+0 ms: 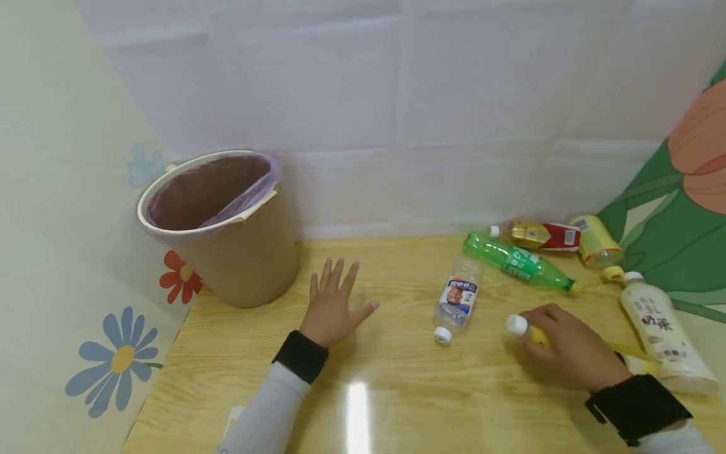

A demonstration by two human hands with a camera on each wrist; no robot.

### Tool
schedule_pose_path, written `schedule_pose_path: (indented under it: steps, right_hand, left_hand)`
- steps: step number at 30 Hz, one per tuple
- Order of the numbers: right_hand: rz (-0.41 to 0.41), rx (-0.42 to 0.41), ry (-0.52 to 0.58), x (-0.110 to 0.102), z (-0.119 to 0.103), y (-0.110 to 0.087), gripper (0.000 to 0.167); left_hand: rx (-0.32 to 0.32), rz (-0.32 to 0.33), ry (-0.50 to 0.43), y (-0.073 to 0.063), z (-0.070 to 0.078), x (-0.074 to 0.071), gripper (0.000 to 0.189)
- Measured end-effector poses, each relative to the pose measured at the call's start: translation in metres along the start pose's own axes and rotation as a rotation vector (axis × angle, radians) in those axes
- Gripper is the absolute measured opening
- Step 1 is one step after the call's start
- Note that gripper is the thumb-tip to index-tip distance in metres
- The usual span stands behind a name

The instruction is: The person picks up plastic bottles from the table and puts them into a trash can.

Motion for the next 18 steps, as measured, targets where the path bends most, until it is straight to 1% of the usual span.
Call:
schedule_pose_path:
  steps: [2,4,6,8,10,14,16,18]
  right_hand:
    - [0.031,0.007,0.059,-0.019,-0.010,0.006,0.041]
    - [0.062,0.018,0.140,-0.037,-0.023,0.014,0.041]
    - [0.093,0.021,0.222,-0.051,-0.039,0.023,0.040]
    - [0.108,0.007,0.317,-0.061,-0.057,0.032,0.039]
    - [0.115,-0.015,0.407,-0.067,-0.075,0.040,0.038]
    - [0.096,-0.043,0.616,-0.069,-0.109,0.053,0.036]
    - [0.097,-0.051,0.718,-0.070,-0.124,0.058,0.036]
    - [0.106,-0.062,0.803,-0.070,-0.137,0.061,0.036]
  left_hand:
    - [0.031,0.007,-0.046,0.001,0.010,-0.004,0.089]
    - [0.076,-0.002,-0.106,0.001,0.023,-0.006,0.088]
    - [0.119,-0.041,-0.175,0.001,0.037,-0.003,0.087]
    - [0.153,-0.100,-0.235,-0.001,0.050,0.004,0.086]
    - [0.172,-0.171,-0.295,-0.004,0.064,0.013,0.085]
    - [0.184,-0.293,-0.423,-0.013,0.088,0.030,0.085]
    - [0.199,-0.329,-0.484,-0.017,0.098,0.037,0.085]
    - [0.217,-0.343,-0.546,-0.020,0.107,0.043,0.087]
Point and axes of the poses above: each hand's wrist, its own y-axis towards the middle knuckle, its own x-axis out of the palm, z = x × y, the point moved 10 cm from there along y, towards the middle knuckle, and after that the axes turned 9 degrees about -y, right-handed, at the moved point
